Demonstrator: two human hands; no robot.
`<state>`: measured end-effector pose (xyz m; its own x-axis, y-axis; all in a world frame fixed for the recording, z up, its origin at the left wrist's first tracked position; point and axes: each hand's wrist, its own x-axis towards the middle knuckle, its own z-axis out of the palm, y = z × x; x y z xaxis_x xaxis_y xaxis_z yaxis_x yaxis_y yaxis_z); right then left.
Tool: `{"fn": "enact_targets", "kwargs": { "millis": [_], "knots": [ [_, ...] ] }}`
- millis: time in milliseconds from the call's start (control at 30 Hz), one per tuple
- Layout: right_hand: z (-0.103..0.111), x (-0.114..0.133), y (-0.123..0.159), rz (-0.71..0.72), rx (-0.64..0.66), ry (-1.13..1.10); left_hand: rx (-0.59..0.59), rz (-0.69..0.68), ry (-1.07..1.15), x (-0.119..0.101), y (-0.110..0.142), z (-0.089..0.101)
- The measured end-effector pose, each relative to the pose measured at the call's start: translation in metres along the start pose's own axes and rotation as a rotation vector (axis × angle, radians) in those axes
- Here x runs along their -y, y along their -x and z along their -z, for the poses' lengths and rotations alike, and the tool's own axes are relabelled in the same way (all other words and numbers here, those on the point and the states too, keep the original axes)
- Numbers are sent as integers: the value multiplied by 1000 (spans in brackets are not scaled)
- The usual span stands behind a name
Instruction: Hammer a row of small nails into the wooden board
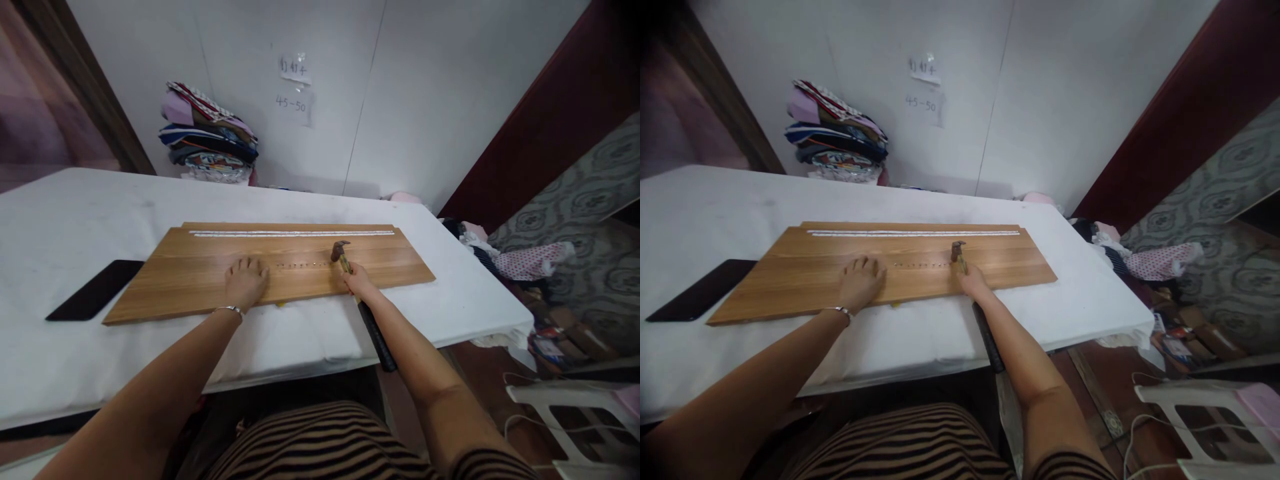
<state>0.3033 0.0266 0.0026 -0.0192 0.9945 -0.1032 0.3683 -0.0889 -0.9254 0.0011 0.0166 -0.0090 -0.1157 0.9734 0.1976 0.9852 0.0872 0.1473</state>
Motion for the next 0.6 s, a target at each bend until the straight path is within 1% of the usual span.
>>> {"fn": "enact_targets", "kwargs": {
  "millis": [100,133,333,467,600],
  "knots": [
    [4,8,6,-80,6,-84,-2,-6,-18,1,0,-1],
    [5,10,9,-86,14,-115,-4,-8,-22,1,0,-1],
    [17,17,18,-57,131,-296,2,-11,-47,1,1,0],
    [22,19,19,-24,126,-410,19,-22,-61,1,2,3],
    [18,16,20,-29,105,-489,30,-26,-72,2,1,2]
  ]
}}
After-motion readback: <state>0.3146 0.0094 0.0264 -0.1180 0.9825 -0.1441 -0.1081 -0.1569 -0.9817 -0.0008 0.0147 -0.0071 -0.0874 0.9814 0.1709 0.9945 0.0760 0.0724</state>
